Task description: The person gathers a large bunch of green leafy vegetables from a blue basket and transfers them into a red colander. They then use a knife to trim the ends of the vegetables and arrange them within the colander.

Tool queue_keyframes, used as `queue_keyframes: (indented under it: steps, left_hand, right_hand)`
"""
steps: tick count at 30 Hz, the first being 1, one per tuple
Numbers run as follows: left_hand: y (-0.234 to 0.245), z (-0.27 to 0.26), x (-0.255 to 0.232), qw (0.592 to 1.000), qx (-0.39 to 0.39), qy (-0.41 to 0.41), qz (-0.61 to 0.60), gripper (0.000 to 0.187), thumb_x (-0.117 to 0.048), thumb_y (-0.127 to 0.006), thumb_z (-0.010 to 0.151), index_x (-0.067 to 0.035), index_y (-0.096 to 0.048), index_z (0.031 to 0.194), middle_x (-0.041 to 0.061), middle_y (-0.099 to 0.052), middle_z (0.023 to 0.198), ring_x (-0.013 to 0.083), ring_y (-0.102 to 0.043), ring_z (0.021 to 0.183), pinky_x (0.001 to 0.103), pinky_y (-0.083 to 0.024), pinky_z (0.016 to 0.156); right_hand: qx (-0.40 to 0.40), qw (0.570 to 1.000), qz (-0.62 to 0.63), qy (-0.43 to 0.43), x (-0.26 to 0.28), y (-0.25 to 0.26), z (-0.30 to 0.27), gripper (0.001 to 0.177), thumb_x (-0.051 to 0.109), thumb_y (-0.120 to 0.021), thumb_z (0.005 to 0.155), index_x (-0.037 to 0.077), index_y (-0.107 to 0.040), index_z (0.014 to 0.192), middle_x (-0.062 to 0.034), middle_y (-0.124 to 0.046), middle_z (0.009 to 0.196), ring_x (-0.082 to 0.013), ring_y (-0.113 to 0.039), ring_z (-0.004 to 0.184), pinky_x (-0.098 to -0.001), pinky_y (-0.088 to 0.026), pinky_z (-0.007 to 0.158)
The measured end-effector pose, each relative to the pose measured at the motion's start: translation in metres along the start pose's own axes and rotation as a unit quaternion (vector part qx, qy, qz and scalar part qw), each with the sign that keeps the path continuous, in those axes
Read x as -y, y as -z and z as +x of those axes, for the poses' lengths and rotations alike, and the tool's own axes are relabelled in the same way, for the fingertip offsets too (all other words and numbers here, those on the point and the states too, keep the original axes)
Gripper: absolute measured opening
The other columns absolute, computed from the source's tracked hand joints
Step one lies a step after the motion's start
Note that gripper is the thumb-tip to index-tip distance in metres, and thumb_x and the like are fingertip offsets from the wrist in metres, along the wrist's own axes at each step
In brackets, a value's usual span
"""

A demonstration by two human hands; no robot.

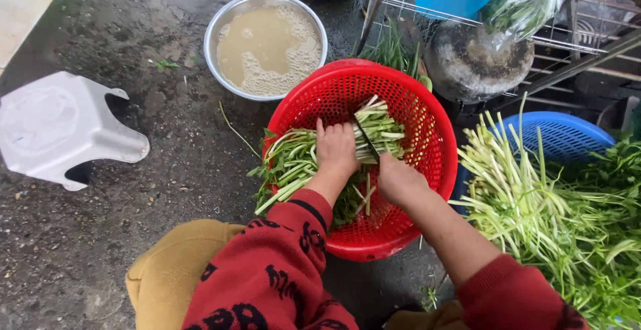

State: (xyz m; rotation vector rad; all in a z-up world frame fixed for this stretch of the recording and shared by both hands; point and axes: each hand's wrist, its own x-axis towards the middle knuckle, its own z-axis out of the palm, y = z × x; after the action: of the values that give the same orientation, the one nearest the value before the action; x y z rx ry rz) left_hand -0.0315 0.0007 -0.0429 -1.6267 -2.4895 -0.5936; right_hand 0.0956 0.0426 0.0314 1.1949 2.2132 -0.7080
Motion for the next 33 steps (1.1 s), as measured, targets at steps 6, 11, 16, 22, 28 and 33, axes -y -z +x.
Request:
queue_keyframes:
  steps: [6, 11, 16, 22, 28, 33]
  left_hand:
    - [-0.011, 0.007, 0.007, 0.992, 0.114, 0.058, -0.001, 0.048, -0.016, -0.073, 0.054, -0.005, -0.056, 0.097, 0.014, -0.063, 0.089, 0.0322, -0.06, 0.089, 0.05, -0.021, 0.111]
    - [-0.014, 0.01, 0.004, 0.978, 0.191, 0.088, 0.001, 0.064, -0.017, -0.076, 0.053, -0.003, -0.052, 0.111, 0.015, -0.061, 0.102, 0.0326, -0.057, 0.103, 0.047, -0.019, 0.112]
    - [0.007, 0.007, -0.002, 0.981, 0.176, 0.078, 0.003, 0.075, -0.026, -0.079, 0.053, -0.001, -0.048, 0.117, 0.017, -0.059, 0.105, 0.0342, -0.053, 0.108, 0.052, -0.011, 0.113]
    - [0.076, 0.037, -0.009, 0.908, 0.406, 0.086, 0.054, 0.146, -0.058, -0.088, 0.039, -0.005, -0.006, 0.147, 0.02, -0.006, 0.154, 0.0369, 0.006, 0.142, 0.056, 0.02, 0.108]
    - [0.095, 0.011, -0.009, 0.893, 0.423, 0.129, 0.088, 0.139, -0.065, -0.08, 0.05, -0.003, -0.003, 0.148, 0.019, -0.005, 0.155, 0.0355, 0.008, 0.142, 0.058, 0.018, 0.107]
    - [0.093, -0.022, -0.045, 0.921, 0.35, 0.143, 0.091, 0.139, -0.075, -0.074, 0.053, -0.004, -0.002, 0.147, 0.023, -0.005, 0.153, 0.0379, 0.003, 0.142, 0.06, 0.01, 0.108]
  right_hand:
    - [0.034, 0.998, -0.038, -0.032, -0.015, -0.02, -0.035, 0.021, 0.011, -0.04, 0.085, 0.001, -0.045, 0.103, -0.0249, -0.061, 0.093, -0.0459, -0.063, 0.092, -0.0567, -0.049, 0.079]
    - [0.124, 0.989, -0.041, -0.068, -0.009, 0.006, -0.081, 0.03, 0.013, -0.042, 0.083, -0.003, -0.046, 0.108, -0.0245, -0.063, 0.101, -0.0451, -0.063, 0.095, -0.0562, -0.048, 0.081]
    - [0.161, 0.983, -0.053, -0.069, 0.02, 0.056, -0.146, 0.033, 0.014, -0.041, 0.083, -0.003, -0.047, 0.11, -0.0241, -0.064, 0.105, -0.0441, -0.064, 0.098, -0.0544, -0.048, 0.086]
    - [0.068, 0.992, 0.008, -0.11, -0.001, 0.068, -0.152, 0.032, 0.026, -0.043, 0.085, 0.005, -0.05, 0.108, -0.0181, -0.069, 0.077, -0.0389, -0.071, 0.083, -0.0497, -0.05, 0.084]
    - [-0.047, 0.995, 0.037, -0.076, -0.051, 0.042, -0.126, 0.035, 0.031, -0.045, 0.089, 0.007, -0.051, 0.114, -0.0321, -0.065, 0.099, -0.0487, -0.059, 0.104, -0.0556, -0.047, 0.09]
    - [-0.078, 0.993, 0.049, -0.071, -0.053, 0.038, -0.114, 0.036, 0.032, -0.046, 0.089, 0.007, -0.051, 0.114, -0.0304, -0.064, 0.101, -0.0481, -0.059, 0.104, -0.0557, -0.047, 0.089]
